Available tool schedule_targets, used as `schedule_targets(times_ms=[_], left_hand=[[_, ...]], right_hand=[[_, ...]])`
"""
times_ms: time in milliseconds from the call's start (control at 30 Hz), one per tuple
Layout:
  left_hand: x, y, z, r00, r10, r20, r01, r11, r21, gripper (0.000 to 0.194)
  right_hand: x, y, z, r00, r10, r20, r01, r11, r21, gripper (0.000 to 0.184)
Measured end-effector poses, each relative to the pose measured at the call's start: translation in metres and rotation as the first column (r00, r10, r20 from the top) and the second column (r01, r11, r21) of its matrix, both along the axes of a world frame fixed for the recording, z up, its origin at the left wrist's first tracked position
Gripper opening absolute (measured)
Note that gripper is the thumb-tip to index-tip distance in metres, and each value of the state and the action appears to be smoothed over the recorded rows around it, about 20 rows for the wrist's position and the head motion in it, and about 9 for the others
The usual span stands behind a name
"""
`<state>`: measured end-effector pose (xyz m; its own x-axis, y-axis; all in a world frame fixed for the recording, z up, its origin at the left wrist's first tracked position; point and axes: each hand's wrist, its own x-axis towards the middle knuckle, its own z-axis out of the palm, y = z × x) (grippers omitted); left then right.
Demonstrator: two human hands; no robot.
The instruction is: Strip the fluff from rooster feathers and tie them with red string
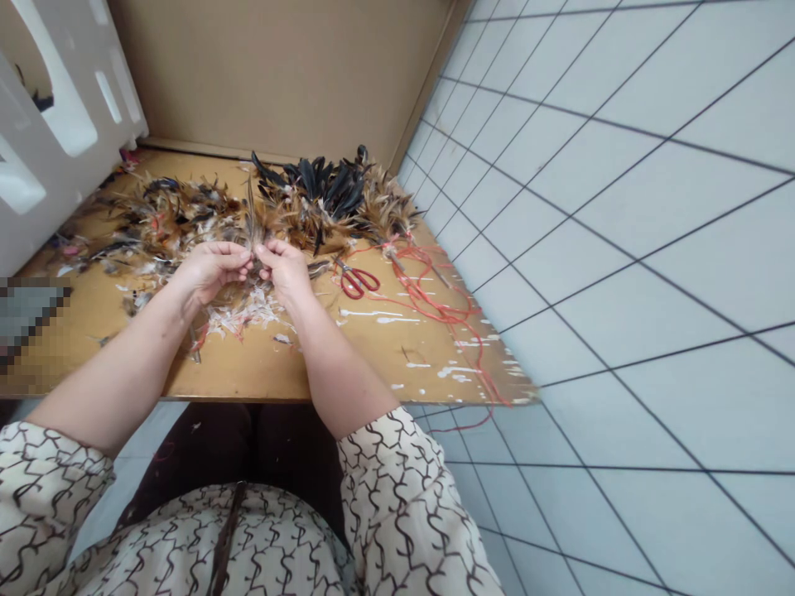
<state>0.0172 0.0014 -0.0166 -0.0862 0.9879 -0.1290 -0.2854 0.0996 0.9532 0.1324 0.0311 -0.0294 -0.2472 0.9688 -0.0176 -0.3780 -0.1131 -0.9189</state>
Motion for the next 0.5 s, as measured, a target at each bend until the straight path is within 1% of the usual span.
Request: schedule_targets(times_ms=[133, 300, 500], left_hand=[[-0.0002, -0.0014, 0.0029, 0.999, -0.024, 0.024, 0.025, 0.999, -0.039, 0.010], [-0.0011, -0.0020, 0.0050, 0.998, -0.054, 0.043, 0.056, 0.997, -0.061, 0.016], [-0.0027, -0.0013, 0.0045, 0.995, -0.065, 0.070, 0.071, 0.994, -0.085, 0.017]], right_hand=[[-0.0005, -0.0021, 0.0013, 1.000, 0.025, 0.017, -0.026, 0.999, 0.032, 0.025], [-0.0004, -0.0032, 0.0022, 0.999, 0.051, 0.018, -0.052, 0.997, 0.060, 0.026], [0.0011, -0.0034, 0.0019, 0.996, 0.091, -0.003, -0.090, 0.994, 0.056, 0.025]])
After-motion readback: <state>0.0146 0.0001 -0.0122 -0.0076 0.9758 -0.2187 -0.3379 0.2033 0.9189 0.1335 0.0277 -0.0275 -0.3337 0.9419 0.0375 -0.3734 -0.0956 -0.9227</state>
